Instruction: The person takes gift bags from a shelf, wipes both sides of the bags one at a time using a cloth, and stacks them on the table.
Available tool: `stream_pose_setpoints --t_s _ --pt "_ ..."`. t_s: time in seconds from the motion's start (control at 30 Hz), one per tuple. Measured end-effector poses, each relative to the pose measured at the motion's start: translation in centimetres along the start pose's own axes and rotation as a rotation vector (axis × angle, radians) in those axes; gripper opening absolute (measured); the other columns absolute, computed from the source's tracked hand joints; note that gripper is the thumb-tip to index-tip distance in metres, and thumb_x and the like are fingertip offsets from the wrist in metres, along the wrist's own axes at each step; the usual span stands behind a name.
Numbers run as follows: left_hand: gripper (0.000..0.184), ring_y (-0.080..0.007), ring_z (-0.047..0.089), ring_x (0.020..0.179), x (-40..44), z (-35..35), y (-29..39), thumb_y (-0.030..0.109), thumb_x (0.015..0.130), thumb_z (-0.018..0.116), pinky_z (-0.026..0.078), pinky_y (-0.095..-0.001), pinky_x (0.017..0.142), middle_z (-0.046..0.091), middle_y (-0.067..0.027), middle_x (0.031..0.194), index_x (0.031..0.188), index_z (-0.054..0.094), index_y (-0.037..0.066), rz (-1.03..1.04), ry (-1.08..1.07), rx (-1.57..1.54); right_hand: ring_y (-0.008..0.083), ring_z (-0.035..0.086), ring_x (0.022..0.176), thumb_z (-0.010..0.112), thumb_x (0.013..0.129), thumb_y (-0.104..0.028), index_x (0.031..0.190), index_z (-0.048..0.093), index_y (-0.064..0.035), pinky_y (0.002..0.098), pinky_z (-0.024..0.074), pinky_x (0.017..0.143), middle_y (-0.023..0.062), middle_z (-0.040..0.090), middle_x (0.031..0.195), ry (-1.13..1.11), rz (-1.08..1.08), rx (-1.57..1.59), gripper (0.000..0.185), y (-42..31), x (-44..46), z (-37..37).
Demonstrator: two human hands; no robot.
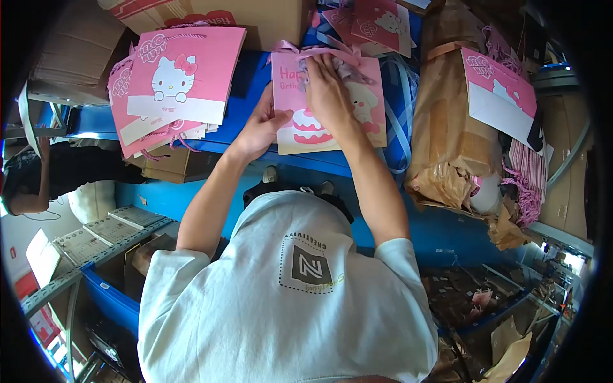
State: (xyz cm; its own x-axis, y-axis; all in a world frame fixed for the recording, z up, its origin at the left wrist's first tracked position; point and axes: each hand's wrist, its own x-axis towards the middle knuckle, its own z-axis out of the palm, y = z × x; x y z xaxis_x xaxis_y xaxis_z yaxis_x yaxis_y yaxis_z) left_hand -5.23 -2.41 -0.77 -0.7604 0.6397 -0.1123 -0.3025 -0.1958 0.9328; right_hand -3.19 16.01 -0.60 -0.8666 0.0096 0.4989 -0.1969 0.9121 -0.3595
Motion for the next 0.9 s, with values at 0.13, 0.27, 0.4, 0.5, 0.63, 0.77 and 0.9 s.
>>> stream_pose_setpoints --t_s 0.13,0.27,0.4,0.5,0.63,0.77,0.9 --pt "0.078 -0.0241 0.073 0.113 -0.4 -0.2 0.3 -0.015 0.100 0.056 0.058 -0.0297 0.093 0.067 -0.0166 0.145 0.169 0.029 0.013 -0.066 0.025 -0.193 0.0546 0.033 0.156 0.064 0.095 -0.001 0.153 0.051 0.0044 0.0628 0.0378 0.123 0.0280 0.049 0.162 -0.121 -0.089 -0.056 0.059 -0.7 -1.3 -1.4" --pt "0.077 -0.0228 0.073 0.113 -0.1 -0.2 0.4 -0.016 0.099 0.055 0.058 -0.0302 0.093 0.067 -0.0164 0.143 0.167 0.032 0.010 -0.073 -0.007 -0.213 0.0536 0.027 0.159 0.062 0.095 -0.001 0.156 0.052 -0.0030 0.0661 0.0365 0.123 0.0271 0.043 0.167 -0.213 -0.065 -0.122 0.062 -3.5 -6.4 -5.9" --pt "0.077 -0.0212 0.073 0.111 -0.2 0.1 0.7 -0.016 0.099 0.055 0.058 -0.0298 0.091 0.070 -0.0157 0.139 0.168 0.033 0.010 -0.078 0.010 -0.190 0.0525 0.029 0.159 0.060 0.094 0.002 0.159 0.051 -0.0089 0.0638 0.0359 0.124 0.0262 0.038 0.170 -0.185 0.027 -0.095 0.067 -3.4 -11.9 -5.3" --pt "0.077 -0.0217 0.074 0.110 -0.1 -0.4 -0.1 -0.016 0.099 0.055 0.059 -0.0290 0.091 0.071 -0.0158 0.138 0.168 0.033 0.010 -0.069 -0.024 -0.133 0.0525 0.030 0.159 0.060 0.093 0.004 0.159 0.050 -0.0078 0.0618 0.0362 0.125 0.0263 0.039 0.170 -0.194 0.022 -0.010 0.068 -3.4 -11.6 -5.6" --pt "0.077 -0.0211 0.075 0.108 1.1 -1.0 -0.1 -0.016 0.099 0.055 0.059 -0.0275 0.090 0.071 -0.0159 0.139 0.168 0.033 0.010 -0.055 -0.073 -0.079 0.0520 0.035 0.156 0.060 0.093 0.005 0.158 0.050 -0.0059 0.0588 0.0368 0.125 0.0267 0.043 0.167 -0.149 -0.021 0.092 0.067 -3.3 -8.7 -4.4" --pt "0.080 -0.0176 0.073 0.105 1.1 -1.4 0.1 -0.017 0.097 0.055 0.057 -0.0253 0.087 0.069 -0.0157 0.140 0.169 0.033 0.011 -0.096 -0.106 -0.128 0.0504 0.044 0.152 0.062 0.092 0.002 0.156 0.052 -0.0039 0.0560 0.0380 0.125 0.0278 0.050 0.162 -0.057 -0.098 0.143 0.064 -3.3 -5.3 -2.3" --pt "0.080 -0.0160 0.073 0.103 1.1 0.4 0.7 -0.018 0.096 0.054 0.057 -0.0238 0.086 0.068 -0.0160 0.141 0.168 0.035 0.010 -0.031 0.026 -0.119 0.0479 0.045 0.152 0.063 0.091 0.002 0.153 0.053 -0.0035 0.0552 0.0402 0.123 0.0269 0.054 0.158 -0.005 -0.167 0.210 0.063 -2.8 -1.6 -0.5"
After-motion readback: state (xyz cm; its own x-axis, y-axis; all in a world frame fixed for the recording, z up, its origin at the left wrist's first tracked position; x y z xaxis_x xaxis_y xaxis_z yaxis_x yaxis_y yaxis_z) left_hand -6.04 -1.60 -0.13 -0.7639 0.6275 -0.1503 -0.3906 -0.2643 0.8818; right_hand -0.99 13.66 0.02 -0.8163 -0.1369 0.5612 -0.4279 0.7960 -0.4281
